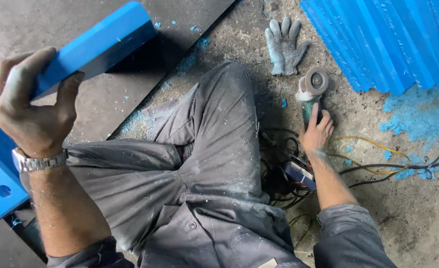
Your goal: Grinding edges and deburring holes of blue plastic blocks using an angle grinder and a manual deburring tool.
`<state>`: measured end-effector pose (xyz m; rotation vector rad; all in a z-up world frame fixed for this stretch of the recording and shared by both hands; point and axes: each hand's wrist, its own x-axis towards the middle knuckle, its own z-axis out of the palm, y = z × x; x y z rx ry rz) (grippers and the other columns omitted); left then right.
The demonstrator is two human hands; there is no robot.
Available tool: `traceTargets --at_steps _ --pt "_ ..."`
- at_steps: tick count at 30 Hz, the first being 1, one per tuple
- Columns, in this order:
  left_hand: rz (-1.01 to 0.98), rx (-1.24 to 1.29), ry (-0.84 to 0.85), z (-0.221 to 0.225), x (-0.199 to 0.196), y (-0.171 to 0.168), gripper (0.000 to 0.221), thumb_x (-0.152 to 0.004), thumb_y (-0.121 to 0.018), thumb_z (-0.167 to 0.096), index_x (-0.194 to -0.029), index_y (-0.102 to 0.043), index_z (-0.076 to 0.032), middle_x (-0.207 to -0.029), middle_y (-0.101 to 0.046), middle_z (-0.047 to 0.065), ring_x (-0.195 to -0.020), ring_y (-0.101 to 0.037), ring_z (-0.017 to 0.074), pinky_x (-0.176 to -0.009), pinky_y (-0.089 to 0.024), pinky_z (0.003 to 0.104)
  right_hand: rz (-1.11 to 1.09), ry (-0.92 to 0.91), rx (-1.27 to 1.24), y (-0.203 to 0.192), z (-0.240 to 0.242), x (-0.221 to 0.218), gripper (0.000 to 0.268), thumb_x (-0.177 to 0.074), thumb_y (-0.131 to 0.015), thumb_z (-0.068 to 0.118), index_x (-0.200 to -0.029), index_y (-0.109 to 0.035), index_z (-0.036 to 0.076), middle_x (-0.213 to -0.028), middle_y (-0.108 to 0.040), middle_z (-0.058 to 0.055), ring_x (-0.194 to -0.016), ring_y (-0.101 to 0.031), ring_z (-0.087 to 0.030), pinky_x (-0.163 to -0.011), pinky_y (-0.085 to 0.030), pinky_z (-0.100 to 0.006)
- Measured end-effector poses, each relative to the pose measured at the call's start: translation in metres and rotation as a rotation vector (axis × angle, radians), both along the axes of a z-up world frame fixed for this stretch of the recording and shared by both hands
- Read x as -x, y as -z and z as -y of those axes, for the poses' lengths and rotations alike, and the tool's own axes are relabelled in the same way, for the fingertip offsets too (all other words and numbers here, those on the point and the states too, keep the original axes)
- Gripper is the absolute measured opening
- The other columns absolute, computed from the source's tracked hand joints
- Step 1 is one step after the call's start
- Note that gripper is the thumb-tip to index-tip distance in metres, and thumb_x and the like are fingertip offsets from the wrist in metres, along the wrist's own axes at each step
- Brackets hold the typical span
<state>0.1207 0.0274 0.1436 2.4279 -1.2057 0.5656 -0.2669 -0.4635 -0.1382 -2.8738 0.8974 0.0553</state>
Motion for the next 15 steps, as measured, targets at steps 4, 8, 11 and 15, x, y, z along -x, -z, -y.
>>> traceTargets --at_steps 4,8,11,15 --pt "0.005 -0.047 -0.074 -0.011 -0.003 0.016 0.041 -0.101 -0.078 -0.005 -0.14 -0.064 -0.005 -0.129 -0.063 0.009 -0.118 -0.065 0.0188 -0.1 -0.056 0.025 0.036 -0.045 0.036 0.012 0.003 0.014 0.098 -0.086 -0.082 0.014 -0.168 -0.028 0.015 -0.152 -0.034 -0.023 -0.131 -0.04 -0.045 -0.109 -0.035 -0.061" --pt "0.113 -0.157 -0.161 0.012 0.0 0.005 0.044 -0.09 -0.083 -0.009 -0.131 -0.066 -0.006 -0.119 -0.065 0.008 -0.106 -0.063 0.0218 -0.093 -0.053 0.031 0.049 -0.02 -0.063 0.009 0.003 0.019 0.091 -0.091 -0.079 0.015 -0.167 -0.031 0.02 -0.154 -0.034 -0.02 -0.132 -0.038 -0.045 -0.111 -0.035 -0.062" --pt "0.177 -0.226 -0.236 0.014 0.006 0.012 0.047 -0.087 -0.082 -0.011 -0.132 -0.066 -0.009 -0.118 -0.064 0.005 -0.105 -0.062 0.0209 -0.095 -0.05 0.032 0.046 0.009 -0.106 0.013 0.004 0.021 0.088 -0.091 -0.079 0.015 -0.166 -0.034 0.021 -0.154 -0.034 -0.019 -0.133 -0.038 -0.045 -0.111 -0.036 -0.062" --pt "0.333 -0.254 -0.313 0.035 0.009 0.003 0.052 -0.079 -0.082 -0.015 -0.128 -0.063 -0.011 -0.119 -0.064 0.005 -0.113 -0.06 0.0219 -0.103 -0.044 0.038 0.058 0.019 -0.075 0.01 0.001 0.02 0.087 -0.09 -0.079 0.017 -0.166 -0.037 0.019 -0.151 -0.036 -0.019 -0.137 -0.039 -0.043 -0.112 -0.035 -0.06"
